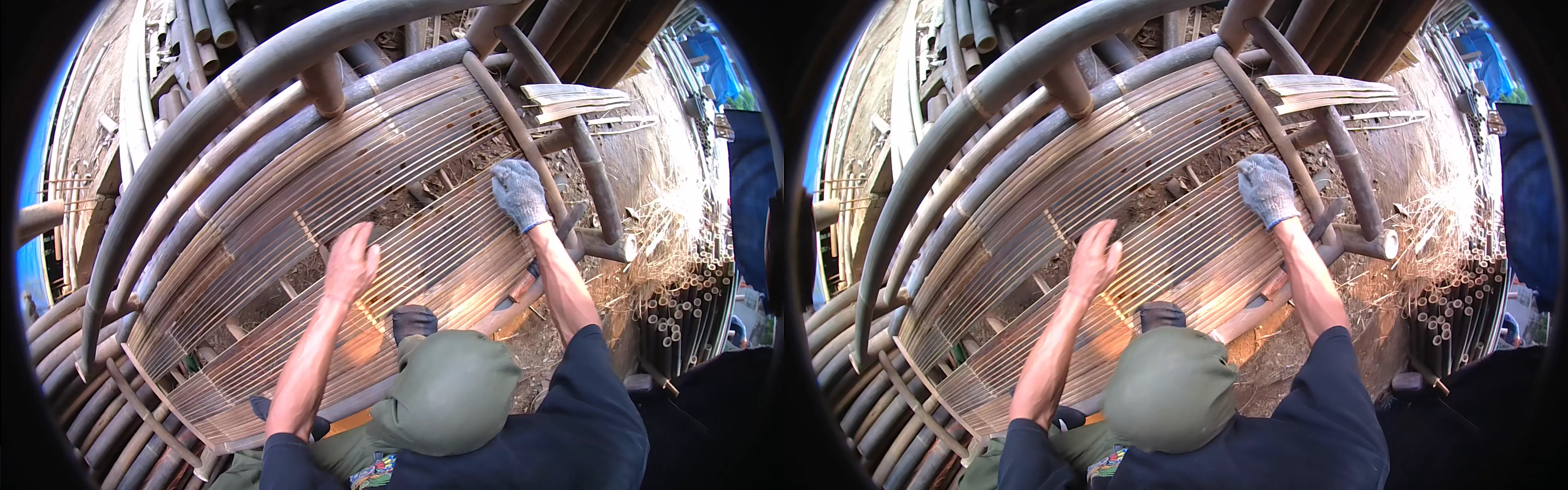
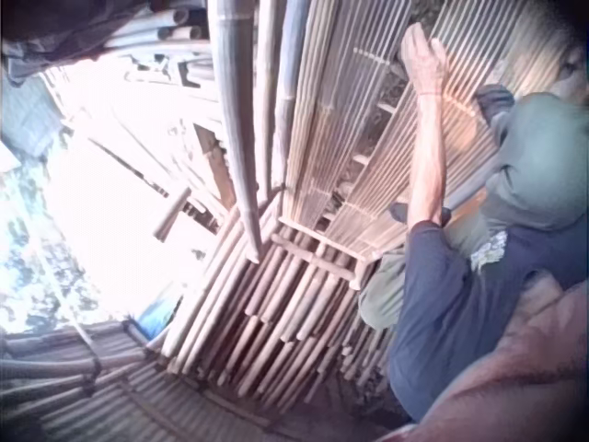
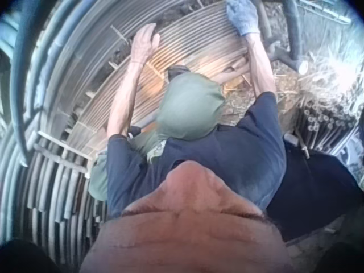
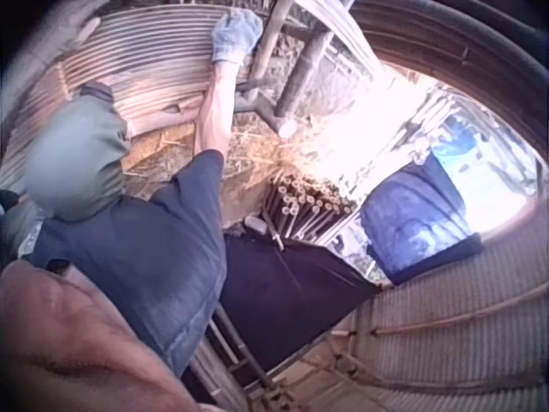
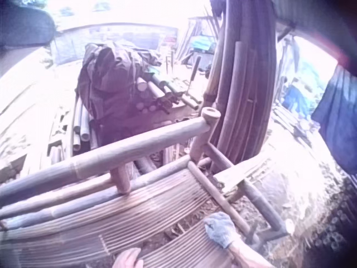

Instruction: The person weaves thin bamboo strips into a larger bamboo frame using both hands. They interlace the strips through the existing structure, occasionally using a small tool to adjust or tighten the weave.

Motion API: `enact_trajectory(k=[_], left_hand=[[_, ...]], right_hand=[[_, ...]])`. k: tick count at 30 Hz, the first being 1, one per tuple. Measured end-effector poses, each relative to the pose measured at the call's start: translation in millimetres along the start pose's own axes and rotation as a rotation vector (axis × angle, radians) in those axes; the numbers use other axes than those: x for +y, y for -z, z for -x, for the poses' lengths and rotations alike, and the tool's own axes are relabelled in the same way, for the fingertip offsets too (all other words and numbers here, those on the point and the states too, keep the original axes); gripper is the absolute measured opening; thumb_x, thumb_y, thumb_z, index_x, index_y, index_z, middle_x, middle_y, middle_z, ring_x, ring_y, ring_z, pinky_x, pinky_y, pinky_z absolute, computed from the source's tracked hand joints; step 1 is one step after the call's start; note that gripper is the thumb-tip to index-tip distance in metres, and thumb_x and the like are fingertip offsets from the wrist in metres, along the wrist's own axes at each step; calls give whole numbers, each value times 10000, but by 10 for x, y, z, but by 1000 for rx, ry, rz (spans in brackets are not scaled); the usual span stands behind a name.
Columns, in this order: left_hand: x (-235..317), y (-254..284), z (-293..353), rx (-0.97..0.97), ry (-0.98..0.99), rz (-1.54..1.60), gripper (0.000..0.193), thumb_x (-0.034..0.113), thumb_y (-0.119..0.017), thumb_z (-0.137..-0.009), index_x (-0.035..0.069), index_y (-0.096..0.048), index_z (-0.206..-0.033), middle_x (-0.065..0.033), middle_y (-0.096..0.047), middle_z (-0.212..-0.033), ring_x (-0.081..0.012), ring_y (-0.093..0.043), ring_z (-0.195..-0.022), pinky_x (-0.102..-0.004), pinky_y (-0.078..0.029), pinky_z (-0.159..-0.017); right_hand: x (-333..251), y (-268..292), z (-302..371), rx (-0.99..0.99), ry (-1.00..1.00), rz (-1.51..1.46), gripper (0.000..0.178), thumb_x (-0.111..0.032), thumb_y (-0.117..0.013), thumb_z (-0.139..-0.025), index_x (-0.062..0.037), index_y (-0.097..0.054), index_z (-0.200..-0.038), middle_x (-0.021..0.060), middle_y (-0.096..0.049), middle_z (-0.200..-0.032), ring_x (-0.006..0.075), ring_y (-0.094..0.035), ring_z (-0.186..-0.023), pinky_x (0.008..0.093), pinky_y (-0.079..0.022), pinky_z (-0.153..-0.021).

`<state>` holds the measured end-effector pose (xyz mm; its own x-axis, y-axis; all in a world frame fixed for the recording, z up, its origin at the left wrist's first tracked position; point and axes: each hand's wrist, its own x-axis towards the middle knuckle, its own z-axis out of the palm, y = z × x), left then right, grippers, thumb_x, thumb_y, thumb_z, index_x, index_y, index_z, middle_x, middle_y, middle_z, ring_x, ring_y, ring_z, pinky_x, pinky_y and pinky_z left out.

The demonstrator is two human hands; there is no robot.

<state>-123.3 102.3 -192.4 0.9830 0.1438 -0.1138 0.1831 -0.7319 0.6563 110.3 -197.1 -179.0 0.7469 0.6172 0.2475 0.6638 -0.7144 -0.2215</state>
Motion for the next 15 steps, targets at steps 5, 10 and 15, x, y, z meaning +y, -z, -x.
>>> enact_trajectory(k=[5,10,15], left_hand=[[408,-561,-738,-125,-14,103,569,190,-556,-867,-32,-465,-1383,-260,-524,-1363,-385,-495,-1287,-454,-373,-1128],[804,-943,-974,-156,-6,-44,785,262,-647,-771,-83,-371,-1419,-290,-508,-1332,-411,-491,-1263,-464,-370,-1106],[1009,-938,-1130,-435,125,-221,779,413,-757,-730,-75,-469,-1266,-223,-600,-1157,-381,-600,-1118,-463,-482,-940]], right_hand=[[171,48,215,-329,129,84,283,-290,-683,-865,-103,-683,-1078,97,-666,-1129,317,-566,-1162,430,-414,-1054],[-23,-165,89,-479,158,179,180,-257,-639,-864,-91,-692,-817,81,-680,-974,271,-617,-996,381,-496,-852],[-472,-3,122,-812,-305,-256,164,-142,-572,-853,-47,-676,-770,165,-648,-794,342,-653,-821,457,-530,-694]])
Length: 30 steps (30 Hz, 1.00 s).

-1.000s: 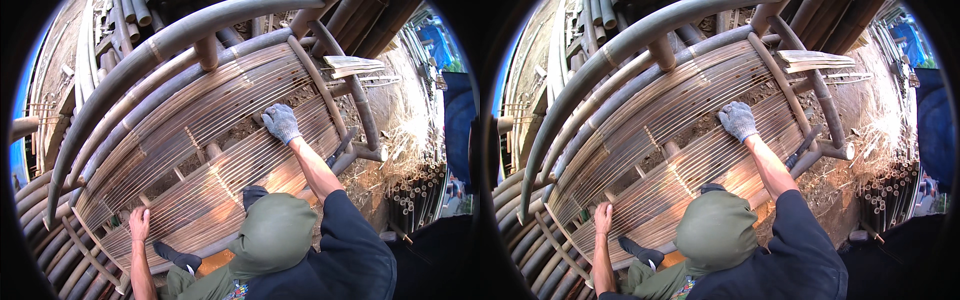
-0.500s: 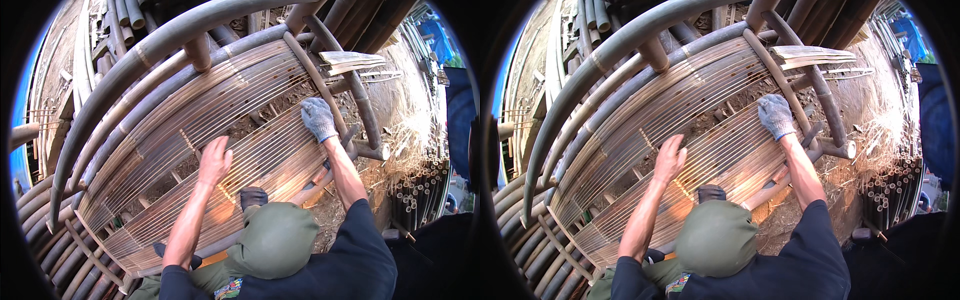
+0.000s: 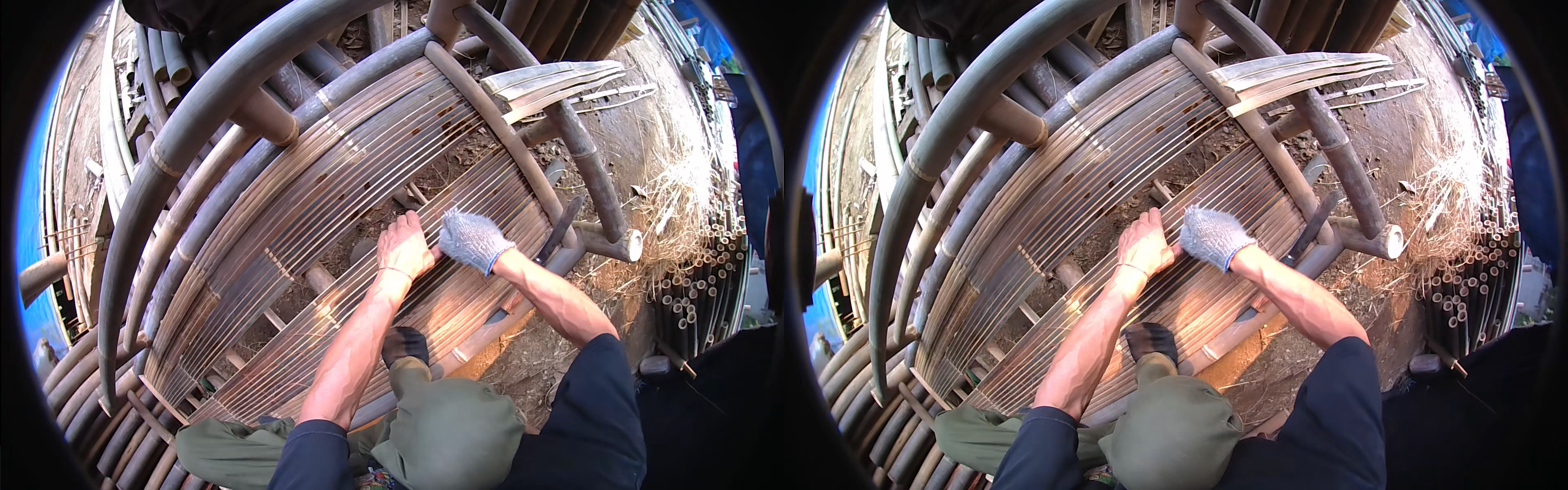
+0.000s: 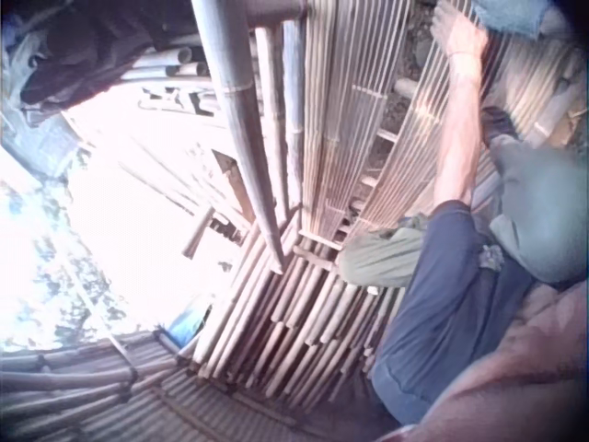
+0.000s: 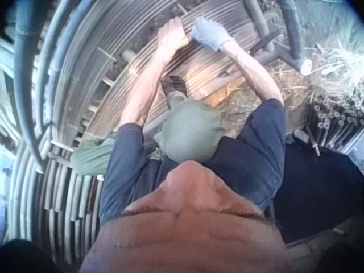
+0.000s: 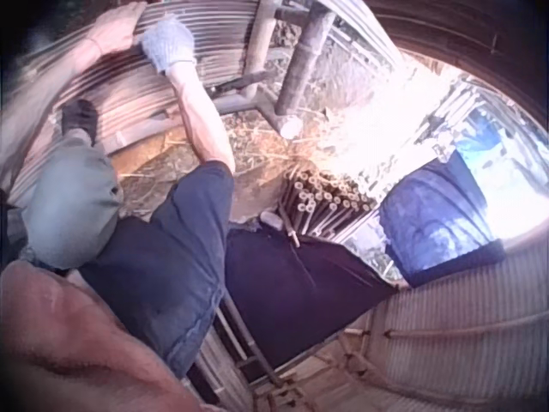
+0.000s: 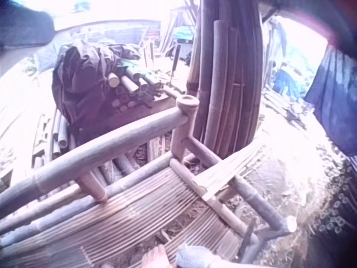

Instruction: The person weaves thin bamboo strips into a larger bamboo frame using both hands. They interlace the strips through the existing structure, occasionally using a small tool to adjust or tighten the weave.

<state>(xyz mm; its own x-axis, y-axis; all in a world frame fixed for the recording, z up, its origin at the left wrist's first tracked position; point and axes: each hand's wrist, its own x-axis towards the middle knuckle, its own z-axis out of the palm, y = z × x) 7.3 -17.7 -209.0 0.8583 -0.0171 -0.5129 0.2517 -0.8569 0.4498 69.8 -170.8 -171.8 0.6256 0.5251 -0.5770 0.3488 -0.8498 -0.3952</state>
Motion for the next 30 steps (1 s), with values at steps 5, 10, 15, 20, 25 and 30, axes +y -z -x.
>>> enact_trajectory(k=[5,10,15,20,25,30], left_hand=[[131,117,-233,8,209,74,736,656,-359,-960,-7,-672,-1023,-304,-689,-973,-418,-679,-994,-498,-514,-878],[-27,92,-347,49,405,374,567,444,-392,-972,-5,-622,-1232,-322,-643,-1134,-476,-609,-1101,-538,-467,-966],[-315,-83,-626,-16,352,454,494,261,-474,-898,-45,-559,-1277,-331,-596,-1242,-465,-573,-1177,-508,-444,-1028],[-541,-324,-880,-71,166,611,469,226,-527,-863,-121,-586,-1171,-376,-586,-1204,-468,-568,-1168,-467,-447,-1014],[-453,-317,-847,-77,279,716,334,277,-563,-884,38,-700,-1074,-270,-676,-1064,-456,-621,-1058,-481,-478,-902],[-253,-216,-446,298,274,708,348,308,-657,-903,-11,-718,-1025,-133,-727,-851,-216,-685,-838,-362,-508,-780]], right_hand=[[-215,385,669,149,280,-245,243,-237,-584,-965,-22,-643,-1062,162,-664,-950,324,-662,-878,410,-538,-778],[294,1112,745,848,-58,-367,140,-157,-648,-939,-35,-713,-959,101,-712,-833,216,-690,-750,314,-529,-685],[544,678,-442,659,-147,640,241,-236,-581,-916,-82,-693,-769,120,-659,-823,311,-674,-795,426,-527,-742],[378,-10,-1340,-66,145,217,221,-194,-584,-838,-42,-730,-905,217,-701,-914,385,-694,-853,462,-550,-727],[360,62,-1517,-354,291,224,233,-154,-610,-819,-19,-706,-982,232,-687,-917,392,-675,-829,452,-543,-719],[303,152,-983,53,253,74,356,-231,-635,-853,-88,-662,-1178,189,-659,-1162,349,-637,-1058,439,-513,-935]])
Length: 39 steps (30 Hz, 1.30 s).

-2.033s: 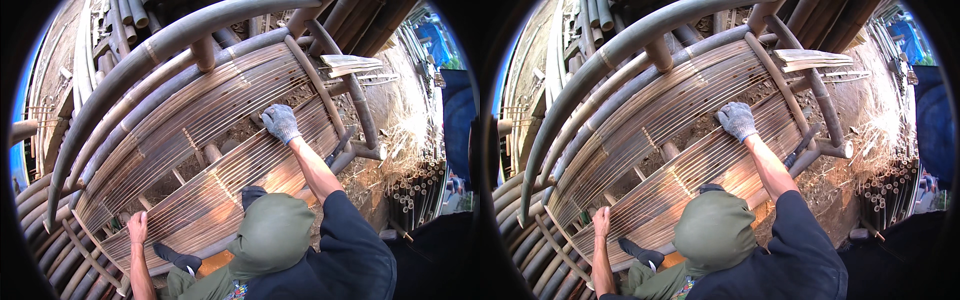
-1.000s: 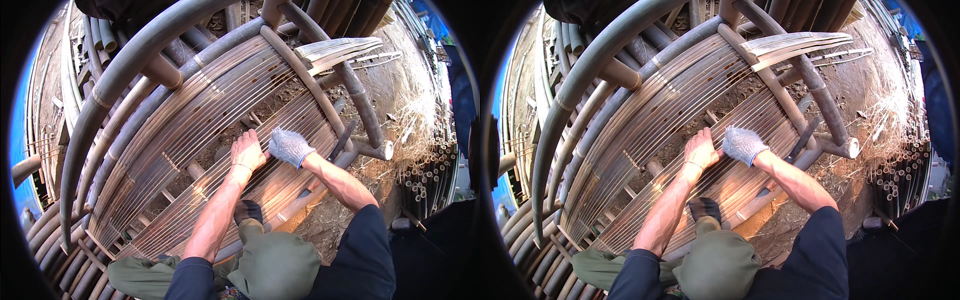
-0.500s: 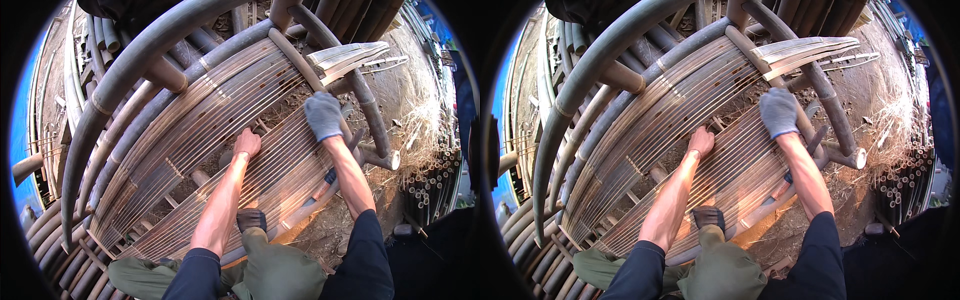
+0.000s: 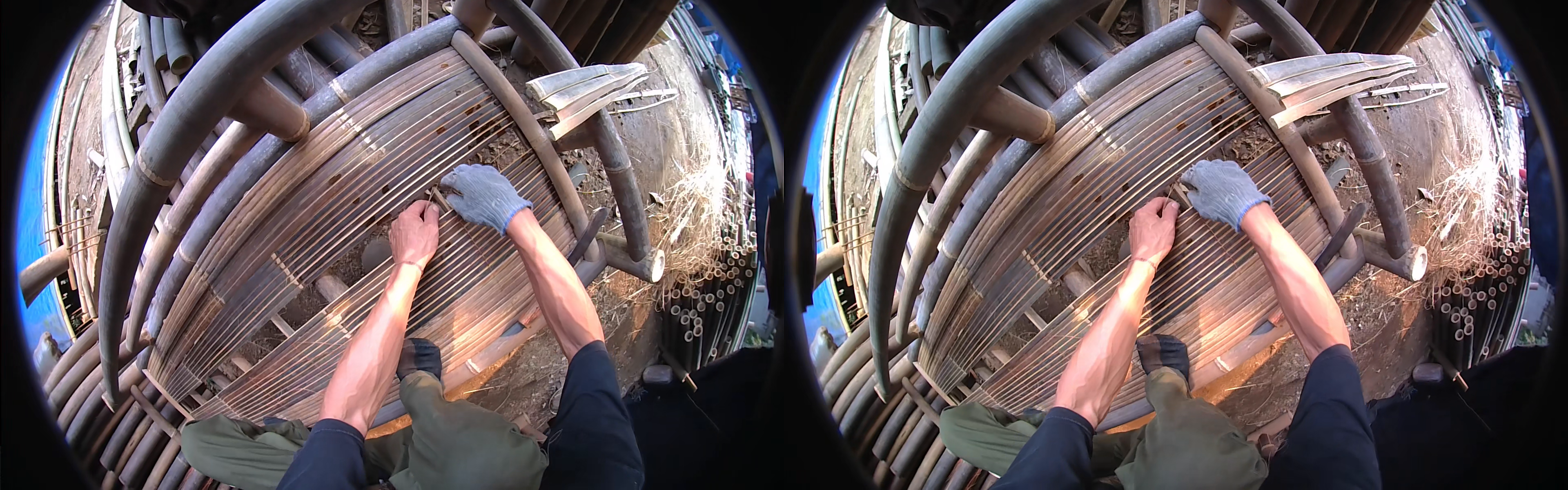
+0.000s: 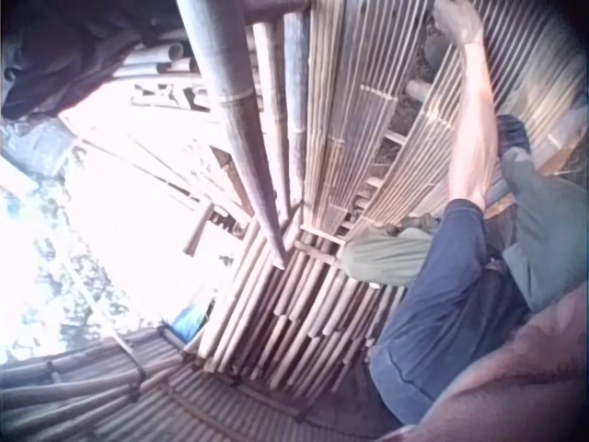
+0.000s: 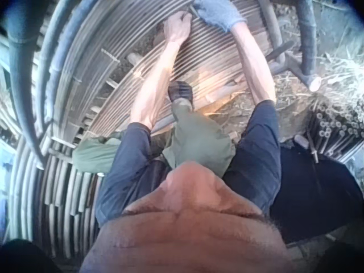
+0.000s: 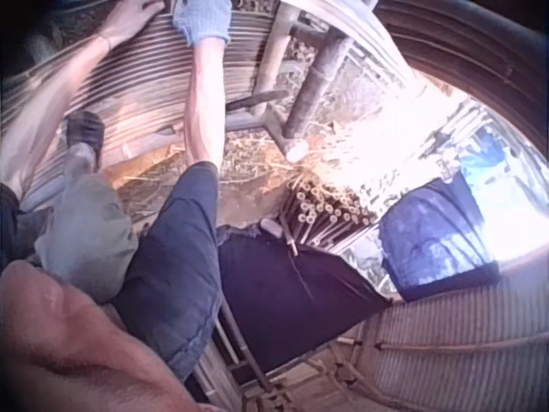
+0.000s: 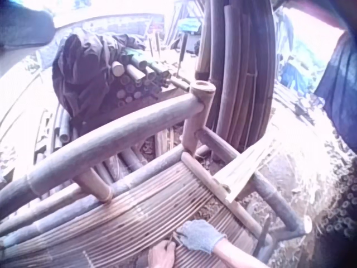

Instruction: The person weaves thin bamboo strips into a larger bamboo frame using both hands. They interlace the strips through the existing structure, occasionally using a small tool to adjust or tighten the weave.

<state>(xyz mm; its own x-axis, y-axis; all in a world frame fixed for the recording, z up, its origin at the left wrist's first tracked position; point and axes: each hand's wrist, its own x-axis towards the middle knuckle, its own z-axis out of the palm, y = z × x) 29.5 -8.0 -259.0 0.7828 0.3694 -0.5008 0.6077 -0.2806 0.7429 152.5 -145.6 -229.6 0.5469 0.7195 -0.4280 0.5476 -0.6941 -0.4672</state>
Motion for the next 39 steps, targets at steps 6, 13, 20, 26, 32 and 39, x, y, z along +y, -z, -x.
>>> enact_trajectory(k=[6,13,20,26,32,39], left_hand=[[17,321,-58,-471,-26,423,234,239,-688,-911,43,-757,-1018,-99,-696,-1031,-165,-632,-985,-301,-474,-908],[157,-19,133,-66,-49,68,415,339,-646,-938,3,-641,-1180,-143,-691,-986,-255,-662,-928,-359,-524,-841],[95,-213,350,116,-190,-299,324,279,-451,-1021,37,-645,-929,-152,-664,-847,-321,-641,-882,-469,-392,-939],[53,-174,241,-124,-150,-417,287,259,-460,-1010,78,-665,-925,-137,-695,-851,-329,-658,-899,-511,-383,-952],[54,-148,254,-25,-110,-195,318,272,-461,-992,61,-688,-921,-173,-706,-895,-346,-658,-937,-523,-320,-1018],[39,-164,231,-55,-49,-189,294,290,-506,-976,84,-701,-901,-169,-706,-880,-358,-653,-935,-518,-299,-1029]], right_hand=[[-192,-45,548,364,198,-35,250,-187,-705,-854,-96,-725,-1086,129,-641,-1238,312,-580,-1189,410,-461,-1017],[43,19,1692,775,-245,-1556,218,-114,-552,-925,29,-701,-994,175,-665,-1174,239,-614,-1094,364,-480,-987],[208,196,1920,680,208,-2043,291,-158,-497,-948,-6,-550,-705,283,-534,-1354,405,-441,-1328,581,-202,-1213],[-174,641,1225,474,471,-1984,296,-214,-453,-984,11,-644,-995,84,-651,-941,165,-546,-761,413,-303,-869],[-68,488,737,-119,2,498,302,-148,-431,-967,-7,-672,-853,211,-676,-807,410,-670,-782,466,-545,-754],[-379,-242,1062,167,391,45,78,-107,-547,-901,-67,-593,-948,135,-627,-781,336,-644,-709,456,-515,-609]])
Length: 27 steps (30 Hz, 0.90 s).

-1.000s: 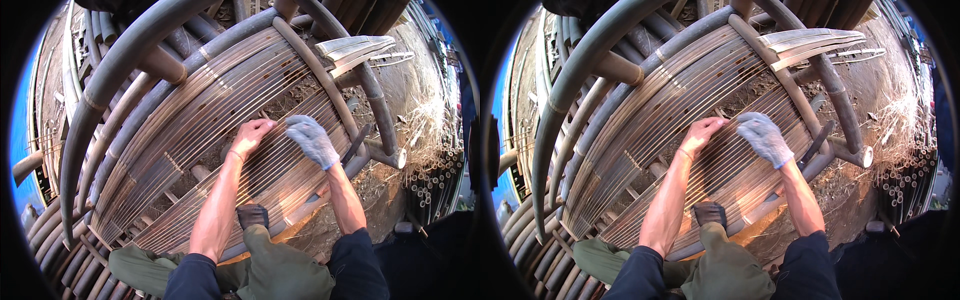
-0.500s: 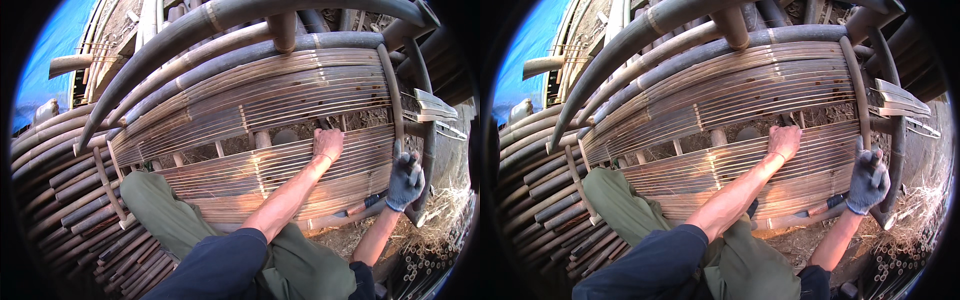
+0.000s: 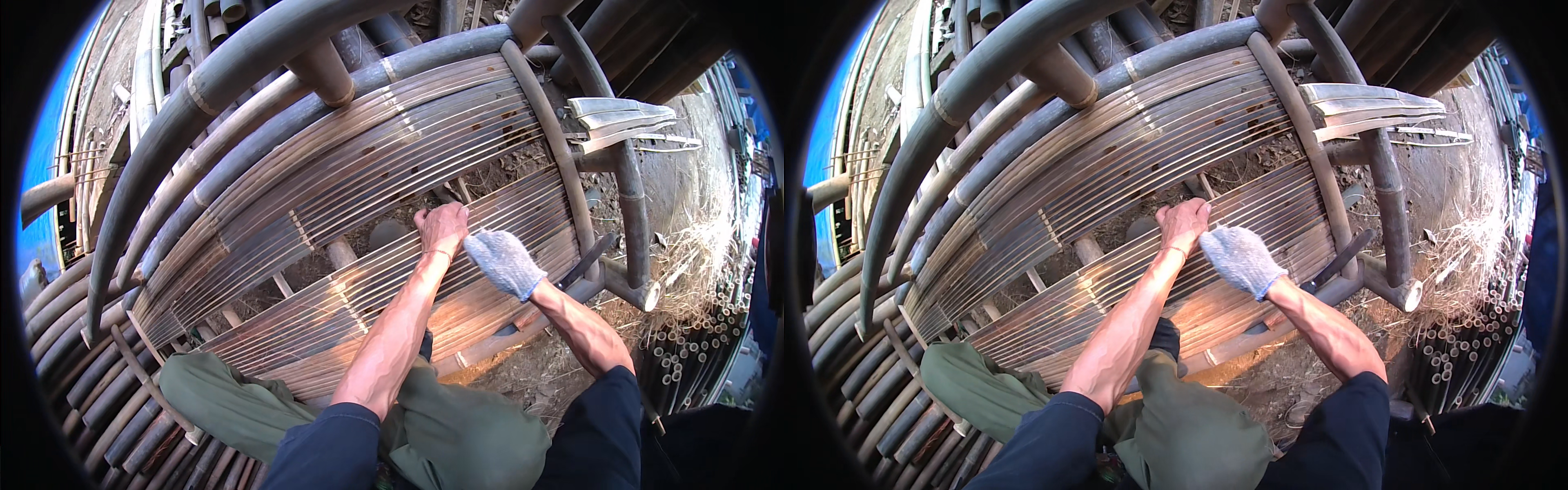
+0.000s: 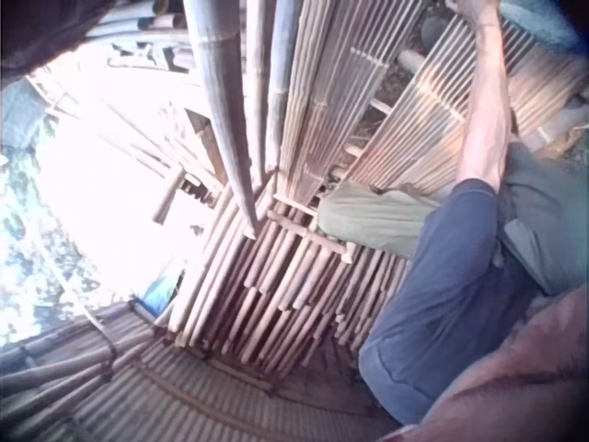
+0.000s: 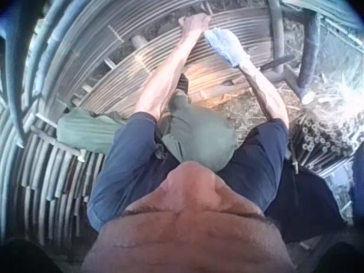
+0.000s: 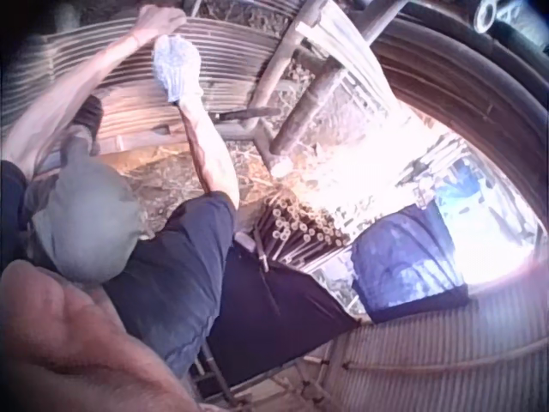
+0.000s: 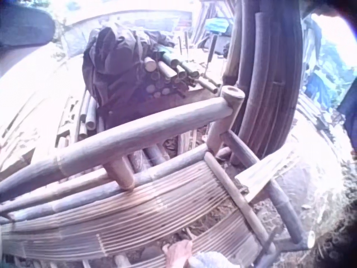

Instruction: The person weaves thin bamboo strips into a larger bamboo frame using both hands. They interlace the strips through the existing structure, occasionally using a small tool to adjust or tighten the weave.

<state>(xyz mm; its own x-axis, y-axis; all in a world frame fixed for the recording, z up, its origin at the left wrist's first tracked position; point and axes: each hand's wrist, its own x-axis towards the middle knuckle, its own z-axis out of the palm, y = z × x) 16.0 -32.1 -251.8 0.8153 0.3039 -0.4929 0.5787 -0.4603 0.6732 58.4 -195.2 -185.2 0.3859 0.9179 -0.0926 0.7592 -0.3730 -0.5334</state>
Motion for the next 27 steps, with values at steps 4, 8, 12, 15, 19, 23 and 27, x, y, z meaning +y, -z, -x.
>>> enact_trajectory(k=[4,8,12,15,19,23,27], left_hand=[[-25,-24,-20,38,-58,25,266,274,-528,-969,80,-704,-923,-169,-708,-869,-363,-665,-914,-509,-292,-1034],[-14,15,-32,-22,-64,73,244,245,-552,-966,72,-666,-1096,-153,-690,-1051,-339,-635,-1032,-532,-323,-1033],[-279,421,267,127,-381,195,298,155,-560,-961,25,-592,-1228,-140,-571,-1216,-300,-546,-1157,-437,-437,-1020],[-882,1022,912,-13,-638,-43,308,55,-593,-903,71,-591,-1210,-122,-581,-1164,-274,-569,-1073,-413,-485,-966],[-1874,1972,1620,-35,-736,-634,304,84,-622,-806,107,-631,-1110,-78,-574,-1142,-250,-550,-1083,-372,-455,-934],[-2331,2161,1817,-12,-800,-683,163,142,-605,-847,92,-649,-996,-75,-580,-1118,-243,-549,-1071,-372,-457,-915],[-2412,2091,1714,-52,-749,-640,97,143,-600,-858,90,-628,-933,-75,-570,-1074,-264,-541,-1031,-379,-460,-887]], right_hand=[[341,193,191,-76,-25,-27,39,-95,-534,-908,-63,-556,-907,149,-594,-778,360,-593,-691,472,-453,-606],[658,134,449,-107,-53,-53,167,-163,-501,-961,-55,-565,-852,154,-553,-711,352,-564,-676,452,-432,-606],[582,34,565,-132,-826,-525,294,-307,-512,-1010,-37,-621,-969,78,-590,-713,233,-559,-649,362,-453,-598],[450,251,724,186,-892,-319,397,-329,-576,-980,6,-621,-1188,180,-629,-1022,307,-595,-972,373,-474,-865],[176,527,1002,327,-908,553,449,-183,-622,-929,38,-541,-1311,241,-574,-1269,389,-554,-1193,432,-444,-1034],[-548,134,742,468,-564,436,365,-104,-664,-876,-25,-599,-1226,164,-606,-1222,326,-568,-1181,403,-450,-1036],[-1592,-518,-2,238,-337,132,415,-172,-701,-845,-62,-602,-1233,169,-614,-1220,342,-577,-1171,420,-482,-1004]])
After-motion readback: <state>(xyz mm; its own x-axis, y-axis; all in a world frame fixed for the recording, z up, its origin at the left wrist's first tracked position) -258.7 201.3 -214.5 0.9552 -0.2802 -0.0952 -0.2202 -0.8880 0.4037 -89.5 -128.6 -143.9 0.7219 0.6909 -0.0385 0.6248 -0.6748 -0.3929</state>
